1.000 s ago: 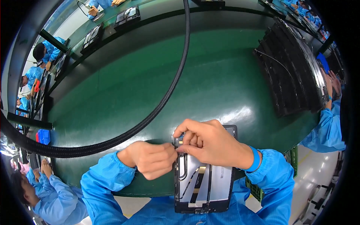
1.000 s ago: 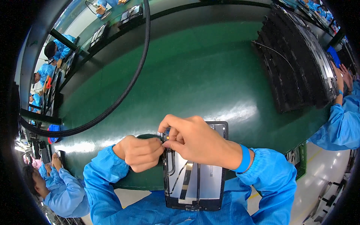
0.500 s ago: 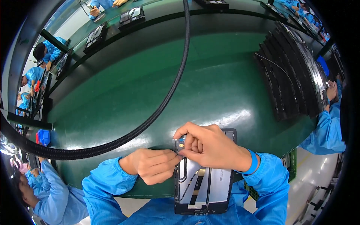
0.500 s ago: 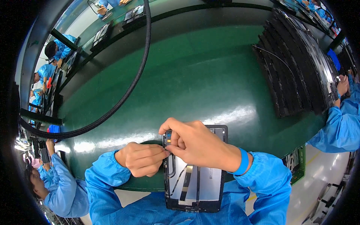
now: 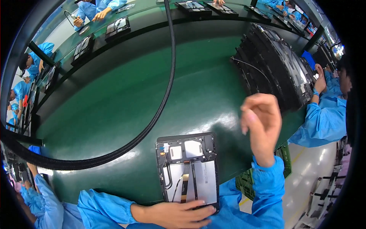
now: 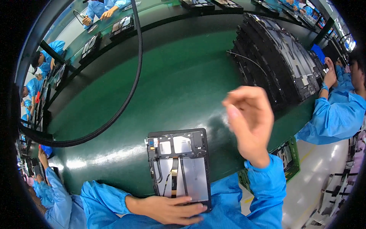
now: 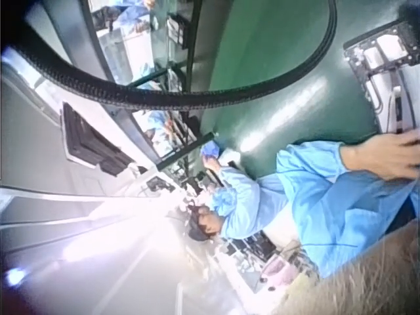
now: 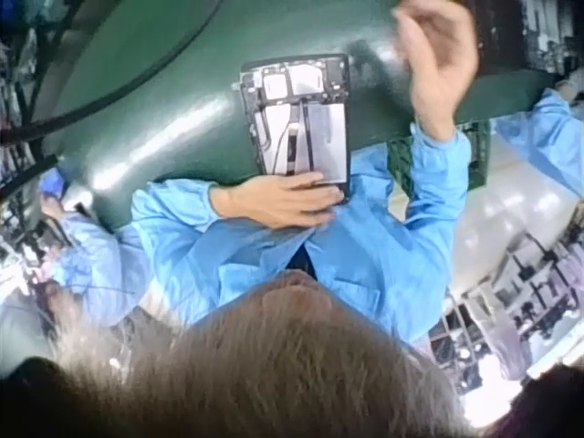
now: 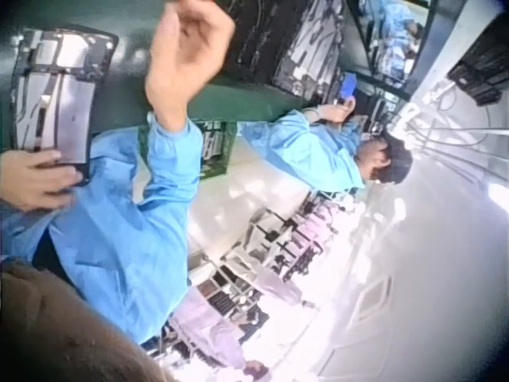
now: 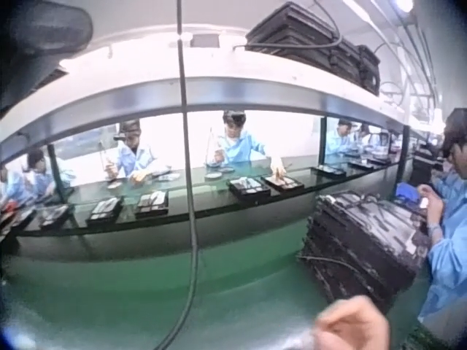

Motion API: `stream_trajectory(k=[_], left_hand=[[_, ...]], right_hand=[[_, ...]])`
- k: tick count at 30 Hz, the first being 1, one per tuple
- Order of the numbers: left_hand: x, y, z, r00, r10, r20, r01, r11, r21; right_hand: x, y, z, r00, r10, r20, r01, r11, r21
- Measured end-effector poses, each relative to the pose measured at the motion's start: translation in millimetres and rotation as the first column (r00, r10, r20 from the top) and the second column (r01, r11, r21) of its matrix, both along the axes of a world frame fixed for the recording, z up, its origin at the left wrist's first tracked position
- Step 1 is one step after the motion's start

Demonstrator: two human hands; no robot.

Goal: The person connects internal ribbon cables to circuit board components within a tablet chassis by hand.

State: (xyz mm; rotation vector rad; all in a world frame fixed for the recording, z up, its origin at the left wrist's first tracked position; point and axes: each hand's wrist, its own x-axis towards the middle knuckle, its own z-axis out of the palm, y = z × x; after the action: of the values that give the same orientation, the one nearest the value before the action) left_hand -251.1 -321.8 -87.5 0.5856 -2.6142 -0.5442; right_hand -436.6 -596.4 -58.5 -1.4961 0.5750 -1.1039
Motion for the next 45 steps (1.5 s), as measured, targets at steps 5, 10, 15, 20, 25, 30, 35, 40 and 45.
stream_trajectory(k=[5,10,15,20,25,30,35,40,45], left_hand=[[3.3,-25.0,15.7,0.969,0.06,0.239,-0.097,0.984,0.146],[69.3,-73.0,9.2,0.846,0.505,0.173,-0.527,0.842,0.118],[174.5,-132.3,-5.4,0.69,0.721,-0.068,-0.712,0.658,-0.244],[254.8,-165.1,-23.2,0.496,0.858,-0.132,-0.819,0.413,-0.398],[276.4,-156.1,-38.5,0.277,0.936,-0.217,-0.861,0.141,-0.489],[226.2,-137.1,-30.7,0.367,0.897,-0.248,-0.855,0.219,-0.471],[157.2,-124.1,-17.0,0.537,0.788,-0.301,-0.816,0.395,-0.421],[95.6,-88.1,-11.5,0.452,0.641,-0.62,-0.821,0.57,-0.008],[54.7,-70.1,-2.7,0.236,0.796,-0.557,-0.511,0.589,0.626]], right_hand=[[-66.9,14.0,87.0,0.942,-0.33,-0.061,0.277,0.866,-0.416],[-95.8,-57.6,141.6,0.706,-0.698,-0.124,0.307,0.459,-0.834],[-125.3,-99.8,173.2,0.414,-0.592,-0.691,0.001,0.76,-0.65],[-106.6,-131.2,149.3,0.156,-0.355,-0.922,-0.085,0.925,-0.37],[-90.3,-129.9,122.6,0.113,-0.341,-0.933,0.003,0.939,-0.343],[-88.2,-106.9,113.4,0.194,-0.602,-0.775,0.074,0.796,-0.6],[-86.1,-65.7,140.6,0.336,-0.715,-0.613,0.038,0.66,-0.75],[-44.5,25.2,144.3,0.56,-0.449,-0.696,-0.172,0.759,-0.628],[-1.8,99.8,69.8,0.451,-0.344,-0.823,-0.205,0.858,-0.471]])
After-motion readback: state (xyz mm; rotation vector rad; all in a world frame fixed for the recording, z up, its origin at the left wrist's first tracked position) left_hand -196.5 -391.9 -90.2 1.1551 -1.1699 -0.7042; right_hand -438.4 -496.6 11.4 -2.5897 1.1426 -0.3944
